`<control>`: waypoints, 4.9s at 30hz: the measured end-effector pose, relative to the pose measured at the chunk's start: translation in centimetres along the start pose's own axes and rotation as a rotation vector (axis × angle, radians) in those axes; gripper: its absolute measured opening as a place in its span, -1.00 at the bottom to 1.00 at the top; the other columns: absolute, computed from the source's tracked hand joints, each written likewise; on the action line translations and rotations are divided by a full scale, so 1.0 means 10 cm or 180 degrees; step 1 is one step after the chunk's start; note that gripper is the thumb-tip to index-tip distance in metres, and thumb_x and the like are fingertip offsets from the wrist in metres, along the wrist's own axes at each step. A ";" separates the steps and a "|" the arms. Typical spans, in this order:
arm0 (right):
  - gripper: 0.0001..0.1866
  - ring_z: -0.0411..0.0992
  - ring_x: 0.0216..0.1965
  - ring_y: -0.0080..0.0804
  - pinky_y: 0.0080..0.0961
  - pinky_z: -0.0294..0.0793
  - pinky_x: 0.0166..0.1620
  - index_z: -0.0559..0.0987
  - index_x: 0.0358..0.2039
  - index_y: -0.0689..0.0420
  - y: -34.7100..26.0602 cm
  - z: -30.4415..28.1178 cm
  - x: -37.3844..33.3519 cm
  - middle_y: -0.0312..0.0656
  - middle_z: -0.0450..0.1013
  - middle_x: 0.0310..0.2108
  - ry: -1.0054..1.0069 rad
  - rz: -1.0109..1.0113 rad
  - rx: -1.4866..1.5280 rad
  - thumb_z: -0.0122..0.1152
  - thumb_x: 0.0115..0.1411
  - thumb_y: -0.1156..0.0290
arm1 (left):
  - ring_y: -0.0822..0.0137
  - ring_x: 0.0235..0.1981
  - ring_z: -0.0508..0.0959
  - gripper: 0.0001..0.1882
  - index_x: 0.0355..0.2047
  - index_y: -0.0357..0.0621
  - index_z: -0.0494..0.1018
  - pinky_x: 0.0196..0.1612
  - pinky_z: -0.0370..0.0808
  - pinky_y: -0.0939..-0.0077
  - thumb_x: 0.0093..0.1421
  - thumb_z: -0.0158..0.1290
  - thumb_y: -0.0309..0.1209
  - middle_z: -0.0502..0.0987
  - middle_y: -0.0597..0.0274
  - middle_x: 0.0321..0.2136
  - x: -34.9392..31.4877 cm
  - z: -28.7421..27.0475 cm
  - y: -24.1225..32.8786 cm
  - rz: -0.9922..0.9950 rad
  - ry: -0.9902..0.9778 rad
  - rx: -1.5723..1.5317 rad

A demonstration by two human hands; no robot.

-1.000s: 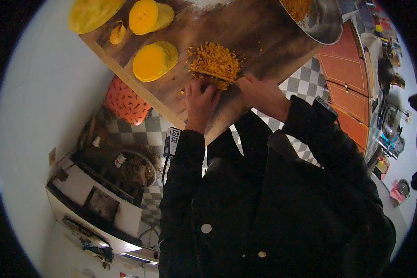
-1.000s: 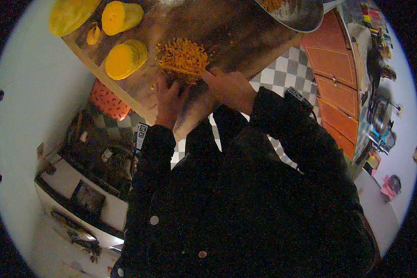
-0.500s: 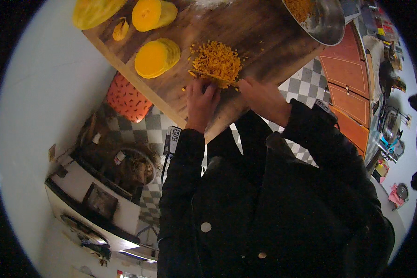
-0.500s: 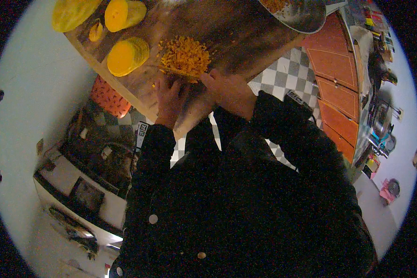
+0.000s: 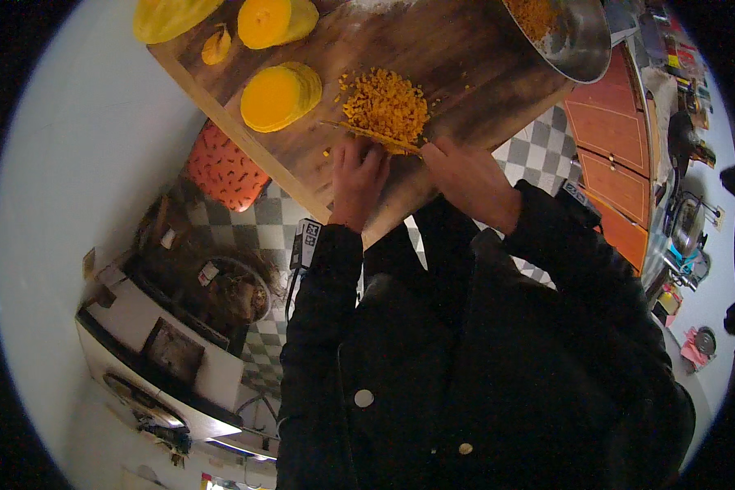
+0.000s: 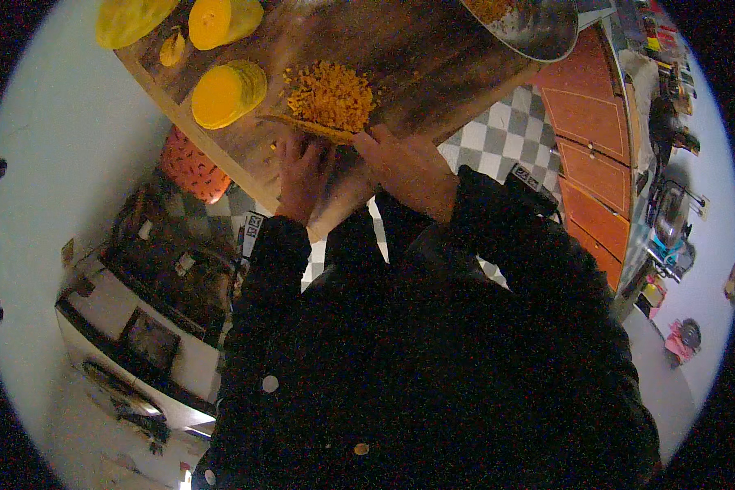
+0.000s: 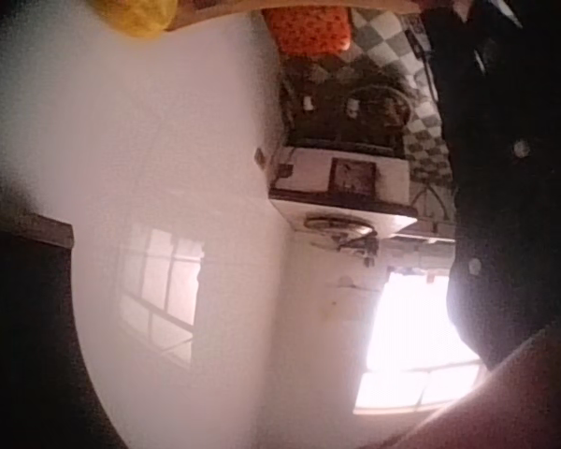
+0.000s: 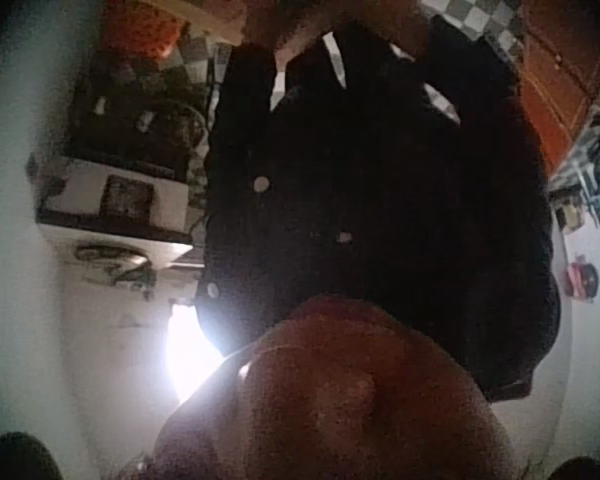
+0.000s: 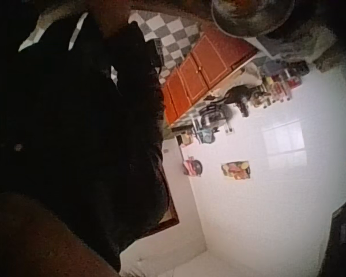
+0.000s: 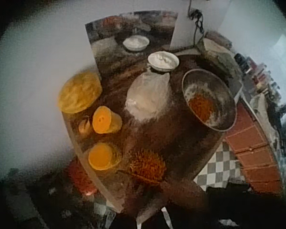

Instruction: The person slices yellow squash into thin strips and then dices them into small pieces on a wooden cutting board. The diced squash is transferred into a metal bowl. The person repeats this process with additional squash slices.

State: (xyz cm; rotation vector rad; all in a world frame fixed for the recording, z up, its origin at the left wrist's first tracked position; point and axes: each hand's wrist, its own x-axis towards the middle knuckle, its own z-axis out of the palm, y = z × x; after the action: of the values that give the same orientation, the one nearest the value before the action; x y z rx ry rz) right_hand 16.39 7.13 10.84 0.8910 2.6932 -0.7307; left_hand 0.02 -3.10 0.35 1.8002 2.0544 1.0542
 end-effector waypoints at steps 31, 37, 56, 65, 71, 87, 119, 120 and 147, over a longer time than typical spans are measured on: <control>-0.83 0.47 -0.41 0.06 -0.07 0.46 -0.45 0.33 -0.26 0.15 -0.11 0.14 -0.11 -0.02 0.38 -0.33 -0.0121 0.0233 -0.0031 0.03 0.13 0.44 | 0.10 -0.13 0.40 -0.70 -0.22 -0.13 0.47 -0.06 0.40 0.24 -0.03 0.16 -0.48 0.42 0.19 -0.25 -0.07 -0.06 -0.01 0.0570 -0.0172 0.0713; -0.86 0.46 -0.45 0.03 -0.13 0.47 -0.48 0.33 -0.30 0.16 -0.01 0.37 0.04 -0.07 0.36 -0.38 0.0226 0.0021 0.0008 0.01 0.14 0.45 | 0.03 -0.17 0.42 -0.73 -0.23 -0.15 0.44 -0.12 0.42 0.20 0.01 0.15 -0.48 0.41 0.10 -0.24 -0.09 -0.02 -0.04 0.0144 -0.0077 0.0049; -0.77 0.44 -0.29 0.16 -0.03 0.44 -0.29 0.36 -0.10 0.17 0.08 0.27 0.02 0.07 0.42 -0.19 -0.0048 0.0422 0.0639 -0.06 0.26 0.39 | 0.03 -0.14 0.41 -0.75 -0.29 -0.10 0.46 -0.11 0.36 0.13 -0.01 0.21 -0.39 0.42 0.11 -0.22 -0.28 0.11 0.15 -0.0207 -0.0011 0.0150; -0.85 0.41 -0.40 0.23 0.05 0.34 -0.42 0.31 -0.27 0.17 0.09 0.03 -0.02 0.14 0.41 -0.41 0.0662 0.0344 0.0890 0.01 0.26 0.38 | 0.07 -0.11 0.43 -0.73 -0.21 -0.11 0.46 -0.09 0.40 0.21 0.05 0.17 -0.41 0.42 0.11 -0.15 0.08 -0.11 -0.12 -0.0222 0.0206 0.0161; -0.85 0.43 -0.41 0.16 0.00 0.39 -0.42 0.34 -0.26 0.16 0.14 0.06 -0.02 0.08 0.43 -0.42 0.0582 0.0529 0.0856 0.00 0.26 0.36 | 0.03 -0.04 0.41 -0.59 -0.01 -0.18 0.34 0.06 0.36 0.16 0.11 0.08 -0.47 0.40 0.06 -0.06 0.24 -0.19 -0.21 -0.0372 -0.0065 0.0582; -0.89 0.47 -0.44 0.09 -0.08 0.47 -0.44 0.33 -0.29 0.17 -0.06 0.05 -0.10 -0.01 0.41 -0.38 -0.0040 0.0175 0.0187 -0.03 0.15 0.48 | 0.01 -0.20 0.43 -0.76 -0.32 -0.16 0.45 -0.14 0.41 0.19 -0.06 0.19 -0.52 0.42 0.10 -0.25 -0.09 -0.05 0.00 -0.0160 0.0155 0.0200; -0.84 0.45 -0.41 0.10 -0.06 0.46 -0.41 0.31 -0.26 0.18 -0.17 0.21 0.03 -0.02 0.37 -0.32 -0.0181 0.0156 0.0218 -0.01 0.11 0.50 | -0.01 -0.14 0.46 -0.80 -0.29 -0.20 0.50 -0.10 0.47 0.21 0.02 0.13 -0.57 0.47 0.09 -0.22 -0.12 -0.07 -0.05 0.0079 0.0220 -0.0095; -0.84 0.45 -0.42 0.11 -0.05 0.46 -0.42 0.31 -0.26 0.18 -0.16 0.24 0.09 -0.01 0.37 -0.32 -0.0295 0.0246 0.0272 -0.01 0.12 0.51 | -0.01 -0.14 0.46 -0.80 -0.29 -0.20 0.50 -0.09 0.47 0.21 0.02 0.13 -0.57 0.47 0.10 -0.22 -0.12 -0.08 -0.06 0.0080 0.0196 -0.0103; -0.79 0.47 -0.44 0.03 -0.14 0.47 -0.47 0.34 -0.20 0.18 -0.12 0.11 -0.04 -0.03 0.37 -0.33 0.0011 -0.0251 -0.0087 -0.02 0.12 0.48 | 0.03 -0.22 0.46 -0.78 -0.30 -0.17 0.48 -0.18 0.42 0.23 0.01 0.18 -0.56 0.46 0.12 -0.27 -0.28 -0.20 -0.08 -0.0288 -0.0007 -0.0152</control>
State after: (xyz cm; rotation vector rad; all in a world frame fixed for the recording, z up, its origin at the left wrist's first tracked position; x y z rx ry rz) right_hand 16.06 5.56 10.51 0.7845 2.7482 -0.7068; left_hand -1.10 -6.42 0.46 1.6685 2.0700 1.0663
